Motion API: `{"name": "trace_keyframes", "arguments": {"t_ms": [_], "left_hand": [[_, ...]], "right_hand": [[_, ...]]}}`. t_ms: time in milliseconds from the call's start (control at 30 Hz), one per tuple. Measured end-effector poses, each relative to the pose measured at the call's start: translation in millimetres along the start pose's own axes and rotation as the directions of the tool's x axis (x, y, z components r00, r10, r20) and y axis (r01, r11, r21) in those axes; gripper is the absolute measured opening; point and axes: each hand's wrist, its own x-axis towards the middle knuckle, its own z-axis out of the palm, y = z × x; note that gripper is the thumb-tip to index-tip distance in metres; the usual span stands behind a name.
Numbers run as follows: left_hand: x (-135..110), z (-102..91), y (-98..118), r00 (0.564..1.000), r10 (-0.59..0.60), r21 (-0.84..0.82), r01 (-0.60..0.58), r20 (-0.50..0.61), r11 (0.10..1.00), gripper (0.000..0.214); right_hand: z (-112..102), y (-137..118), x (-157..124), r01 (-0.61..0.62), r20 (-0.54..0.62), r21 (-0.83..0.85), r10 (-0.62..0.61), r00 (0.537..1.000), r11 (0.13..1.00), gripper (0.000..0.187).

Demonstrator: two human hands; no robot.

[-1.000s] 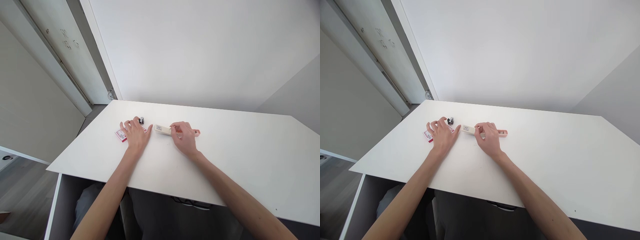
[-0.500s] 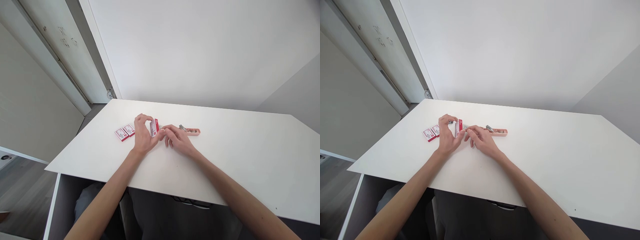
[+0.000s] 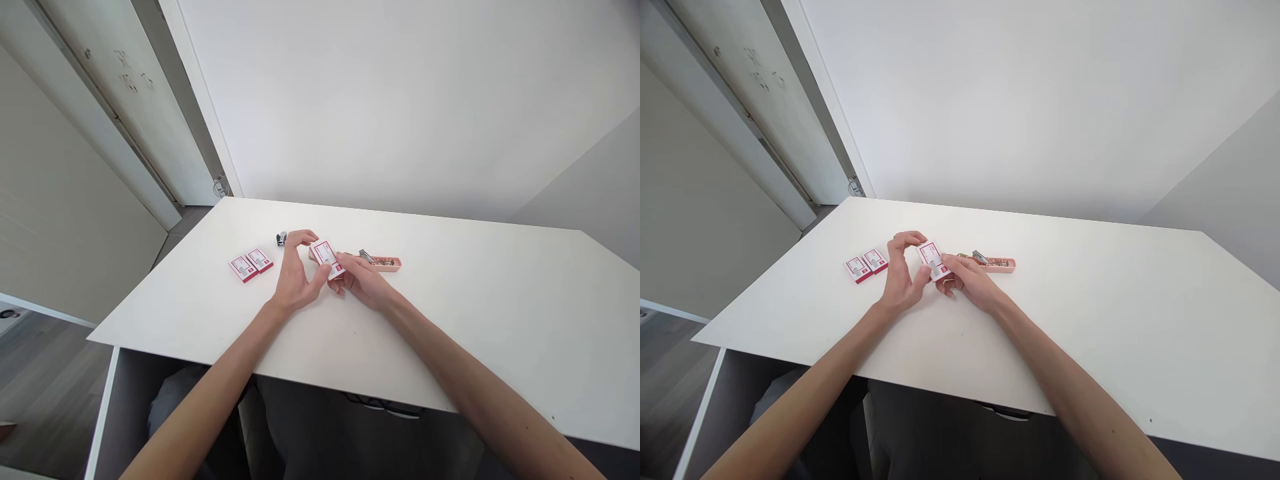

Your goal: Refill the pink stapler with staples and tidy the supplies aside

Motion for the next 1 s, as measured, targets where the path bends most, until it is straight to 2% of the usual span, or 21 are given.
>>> {"name": "trace_keyframes", "arguments": {"t_ms": [133,233,367,533,767,1000], "left_hand": [[3,-1.2,10,0.994,-0.103,-0.168,0.107,0.036,0.98,0.032],[6,-3.2,13,0.968,-0.206,-0.303,0.242,0.147,0.922,0.036],[9,-5.3,11,0.915,-0.3,-0.453,0.396,0.27,0.798,0.046],[11,-6.5,6,0.917,-0.335,-0.52,0.399,0.216,0.755,0.048],[12,-6.3,5,0.904,-0.397,-0.61,0.405,0.158,0.681,0.04],[12,-6.5,1,0.904,-0.415,-0.61,0.389,0.106,0.691,0.036]], "right_hand": [[0,-2,0,0.002,-0.005,0.042,-0.002,1.0,0.999,0.045],[1,-4,-1,-0.005,-0.011,0.054,0.006,1.0,0.999,0.045],[3,-6,-2,-0.014,-0.028,0.038,0.015,0.999,0.999,0.049],[1,-4,0,-0.001,0.0,0.072,0.001,1.0,0.997,0.054],[-2,1,1,0.027,-0.002,0.081,-0.027,1.0,0.996,0.048],[-4,2,2,0.03,-0.091,0.066,-0.024,0.996,0.997,0.038]]}}
